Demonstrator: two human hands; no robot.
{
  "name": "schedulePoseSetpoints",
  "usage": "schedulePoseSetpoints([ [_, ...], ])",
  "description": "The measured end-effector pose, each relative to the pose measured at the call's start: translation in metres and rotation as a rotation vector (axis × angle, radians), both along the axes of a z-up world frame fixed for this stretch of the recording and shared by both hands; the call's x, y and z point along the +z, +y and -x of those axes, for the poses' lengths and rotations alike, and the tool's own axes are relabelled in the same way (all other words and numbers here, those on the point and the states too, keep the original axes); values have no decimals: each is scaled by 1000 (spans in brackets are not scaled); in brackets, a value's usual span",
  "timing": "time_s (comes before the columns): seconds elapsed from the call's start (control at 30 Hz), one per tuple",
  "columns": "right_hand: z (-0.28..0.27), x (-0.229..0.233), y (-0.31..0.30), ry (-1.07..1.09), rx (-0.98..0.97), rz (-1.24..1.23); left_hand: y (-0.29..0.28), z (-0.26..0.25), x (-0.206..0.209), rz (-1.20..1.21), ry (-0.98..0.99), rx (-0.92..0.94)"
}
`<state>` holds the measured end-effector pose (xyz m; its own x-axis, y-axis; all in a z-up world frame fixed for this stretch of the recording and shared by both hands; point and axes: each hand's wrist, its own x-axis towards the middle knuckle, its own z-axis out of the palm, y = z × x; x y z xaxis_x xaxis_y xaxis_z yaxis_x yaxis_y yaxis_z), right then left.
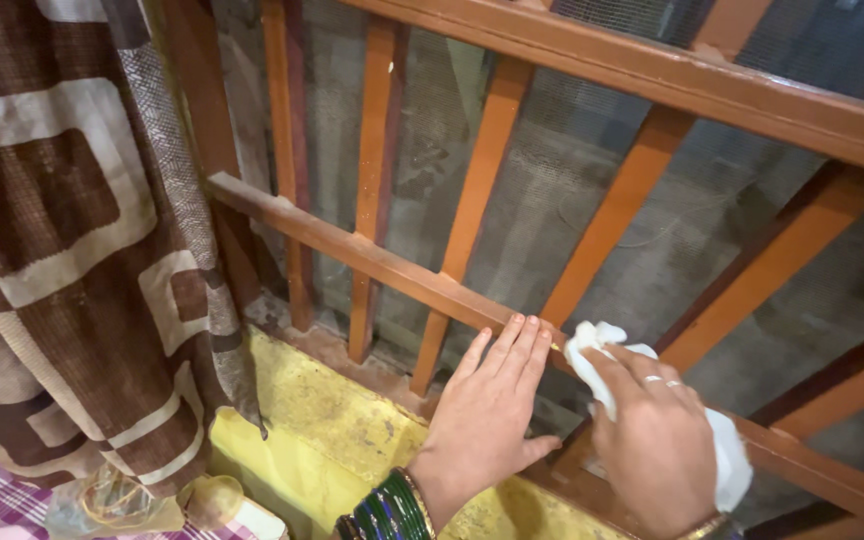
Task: The person wipes the horizontal and vertical bars of a brown window frame using a white cloth. They systematically clean the surface of the frame, moving from left to right and then vertically, while holding the frame steady with their left hand.
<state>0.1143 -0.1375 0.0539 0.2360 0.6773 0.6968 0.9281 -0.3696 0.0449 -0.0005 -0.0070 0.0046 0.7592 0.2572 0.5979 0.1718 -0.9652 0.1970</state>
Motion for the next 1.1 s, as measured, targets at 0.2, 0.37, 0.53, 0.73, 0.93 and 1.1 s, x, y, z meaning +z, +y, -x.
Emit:
schedulePoseSetpoints([
  [0.2, 7, 12, 26, 23, -54, 59, -2, 1, 1, 1, 6, 5],
  [0.37, 0, 13, 16, 62, -74, 139, 1, 0, -2, -35, 10, 15],
  [0.53, -9, 8, -2, 21, -106, 106, 3, 0, -2, -26, 2, 8],
  [0.73, -2, 6, 4, 45, -131, 91, 5, 1, -3, 7, -14, -15],
  [0.93, 8, 4, 30, -5, -68, 78, 4, 4, -5, 108, -96, -77],
  [1.1, 7, 3, 24, 5, -49, 59, 8, 4, -3, 37, 9, -45],
])
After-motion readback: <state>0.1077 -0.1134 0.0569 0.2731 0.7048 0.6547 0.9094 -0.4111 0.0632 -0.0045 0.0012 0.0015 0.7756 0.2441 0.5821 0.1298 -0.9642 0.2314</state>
